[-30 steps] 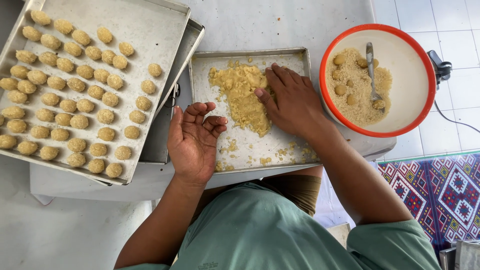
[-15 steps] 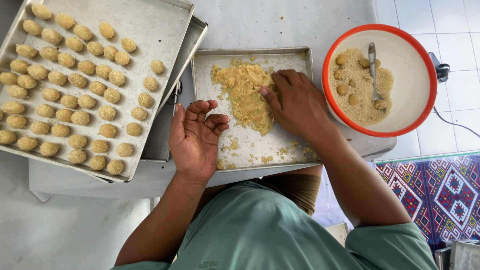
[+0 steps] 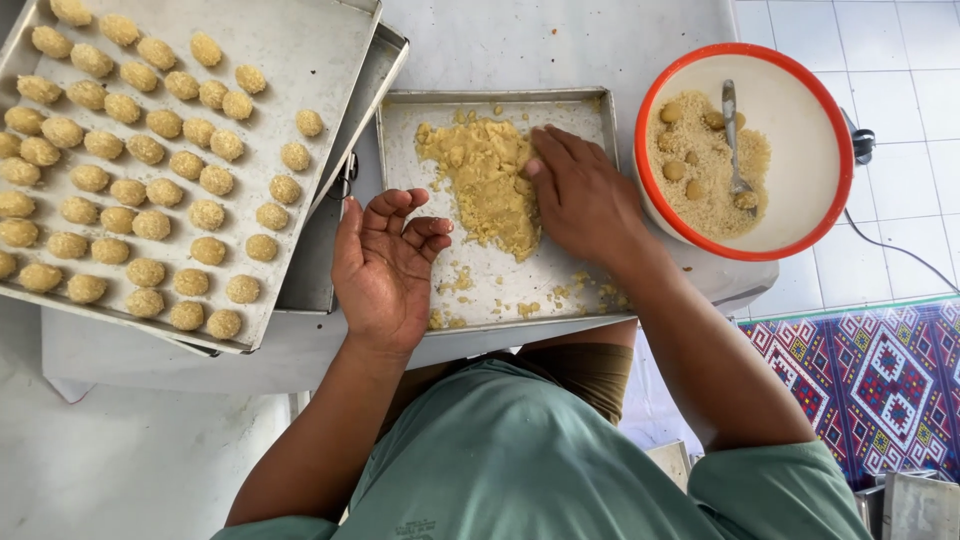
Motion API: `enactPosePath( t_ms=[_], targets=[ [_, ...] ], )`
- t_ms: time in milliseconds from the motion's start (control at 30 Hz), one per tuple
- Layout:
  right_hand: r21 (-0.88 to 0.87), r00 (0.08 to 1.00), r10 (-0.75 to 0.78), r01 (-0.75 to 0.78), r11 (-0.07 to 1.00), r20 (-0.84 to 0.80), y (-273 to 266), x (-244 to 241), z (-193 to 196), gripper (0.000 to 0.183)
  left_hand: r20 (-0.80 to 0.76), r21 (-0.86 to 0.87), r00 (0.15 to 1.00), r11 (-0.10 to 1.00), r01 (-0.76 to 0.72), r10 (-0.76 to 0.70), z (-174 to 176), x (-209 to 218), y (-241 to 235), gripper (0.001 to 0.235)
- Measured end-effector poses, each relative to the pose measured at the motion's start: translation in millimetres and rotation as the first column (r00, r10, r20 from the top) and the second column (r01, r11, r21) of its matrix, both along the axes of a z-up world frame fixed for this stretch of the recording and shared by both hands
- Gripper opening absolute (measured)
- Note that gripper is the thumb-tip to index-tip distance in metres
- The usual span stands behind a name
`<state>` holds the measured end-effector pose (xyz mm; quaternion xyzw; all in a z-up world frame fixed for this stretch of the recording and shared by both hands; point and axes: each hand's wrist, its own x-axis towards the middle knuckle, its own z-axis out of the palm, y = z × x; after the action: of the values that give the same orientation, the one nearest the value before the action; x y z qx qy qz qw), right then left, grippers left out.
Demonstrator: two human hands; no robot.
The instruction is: The person takes portions of a yellow dough mixture from a metal tray and rolls them into small balls using both hands. The finished balls are placed onto a baking sheet that already contains rows of similar dough balls. A bowl containing a granular coating is visible nearby.
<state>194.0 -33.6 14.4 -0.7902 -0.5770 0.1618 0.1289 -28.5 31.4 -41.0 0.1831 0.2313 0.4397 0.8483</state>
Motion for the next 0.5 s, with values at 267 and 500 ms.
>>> enactPosePath(
  t_ms=[267,500],
  targets=[
    [-0.001,0.987,0.11,-0.11,0.994,0.114,43,-15,3,0.064,-0.015,0.017,1.0,1.0,-0.018,0.018,0,2,0,0.05],
    [-0.139,0.988,0.119,-0.105,0.985,0.094,80,-20,11,0.061,-0.043,-0.02,0.997,0.997,-0.072,0.071,18,3,-3,0.046]
  ],
)
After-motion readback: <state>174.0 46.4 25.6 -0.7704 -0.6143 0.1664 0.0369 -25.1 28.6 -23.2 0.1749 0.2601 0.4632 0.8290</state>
